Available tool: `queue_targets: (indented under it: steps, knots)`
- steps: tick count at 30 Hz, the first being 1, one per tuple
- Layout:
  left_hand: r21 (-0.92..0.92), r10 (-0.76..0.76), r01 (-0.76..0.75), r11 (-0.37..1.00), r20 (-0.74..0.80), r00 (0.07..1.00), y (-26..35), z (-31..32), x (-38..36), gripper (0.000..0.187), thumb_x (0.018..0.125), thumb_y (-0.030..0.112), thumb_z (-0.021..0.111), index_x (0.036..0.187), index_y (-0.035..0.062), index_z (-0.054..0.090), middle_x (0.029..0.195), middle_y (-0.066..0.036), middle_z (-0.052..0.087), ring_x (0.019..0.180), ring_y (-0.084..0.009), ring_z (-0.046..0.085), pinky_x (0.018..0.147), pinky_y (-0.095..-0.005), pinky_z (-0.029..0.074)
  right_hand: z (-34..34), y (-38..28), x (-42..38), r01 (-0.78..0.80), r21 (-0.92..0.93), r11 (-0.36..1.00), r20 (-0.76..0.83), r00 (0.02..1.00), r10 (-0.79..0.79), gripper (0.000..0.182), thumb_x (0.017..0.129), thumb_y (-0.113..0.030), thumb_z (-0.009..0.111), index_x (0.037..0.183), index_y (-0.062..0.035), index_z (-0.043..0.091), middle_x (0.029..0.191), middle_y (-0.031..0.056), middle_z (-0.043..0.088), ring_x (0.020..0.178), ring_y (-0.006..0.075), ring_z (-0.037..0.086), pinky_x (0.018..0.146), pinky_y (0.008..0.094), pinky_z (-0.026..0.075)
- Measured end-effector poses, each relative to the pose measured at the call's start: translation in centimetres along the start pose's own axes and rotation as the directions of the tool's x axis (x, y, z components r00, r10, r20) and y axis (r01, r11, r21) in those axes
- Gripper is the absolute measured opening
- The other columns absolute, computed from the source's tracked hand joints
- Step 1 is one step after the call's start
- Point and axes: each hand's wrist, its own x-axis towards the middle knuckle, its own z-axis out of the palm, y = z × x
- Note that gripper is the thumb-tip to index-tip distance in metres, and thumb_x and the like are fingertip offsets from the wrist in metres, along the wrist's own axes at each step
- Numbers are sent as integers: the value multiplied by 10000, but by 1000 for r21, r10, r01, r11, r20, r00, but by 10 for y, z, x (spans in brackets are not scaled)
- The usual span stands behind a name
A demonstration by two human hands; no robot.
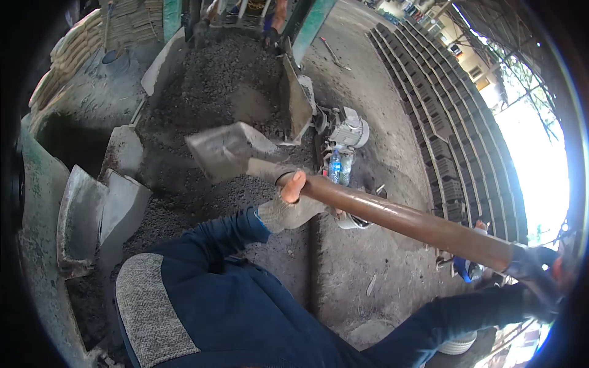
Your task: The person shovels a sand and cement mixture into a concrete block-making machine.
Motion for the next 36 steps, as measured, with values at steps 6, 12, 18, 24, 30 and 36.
queue_targets:
  steps: [6,12,18,24,30,36]
  knots:
    - [-300,153,-301,905,-430,890,133,-55,10,888,843,812,325,1062,-2,605,1285,-281,546,1270,-436,451,1034,-665,307,112,-169,68,51,360,932,-12,999,-50,169,896,-147,650,944,12,620,840,87,629,725,182,637,653,312,532]
    - [-341,-33,-324,883,-732,680,204,-232,38,454,806,477,636,857,30,571,887,-157,577,852,-320,565,884,-537,447,114,-297,-67,-583,390,712,489,787,377,145,809,-6,729,934,9,658,871,102,672,847,180,656,733,308,530]
    - [49,134,-243,969,-928,348,209,-241,88,243,903,182,600,787,101,401,734,-45,467,691,-226,509,786,-450,484,117,-318,-278,-982,51,181,714,163,681,184,746,63,595,917,15,642,782,86,652,698,177,627,655,290,504]
    - [-76,164,-261,962,-607,778,78,-92,-12,245,867,253,640,773,134,447,779,-39,466,786,-224,488,872,-441,423,75,-216,-469,-807,-220,-548,778,-484,401,152,817,32,510,901,2,633,684,93,603,469,198,556,385,331,426]
    - [-7,60,-674,738,-995,76,-65,-45,-198,212,837,226,665,753,122,500,685,-82,524,696,-262,551,858,-531,483,78,-226,-483,-854,-441,-276,897,-409,-168,182,774,67,555,939,17,617,668,82,593,480,166,560,425,304,437]
    - [434,-23,-825,362,-880,-474,-225,4,-431,303,919,310,577,720,142,424,577,-26,465,527,-228,500,613,-448,498,42,-324,-356,-874,-477,-89,404,-128,-906,187,800,-38,732,936,7,612,715,59,613,570,138,586,506,283,478]
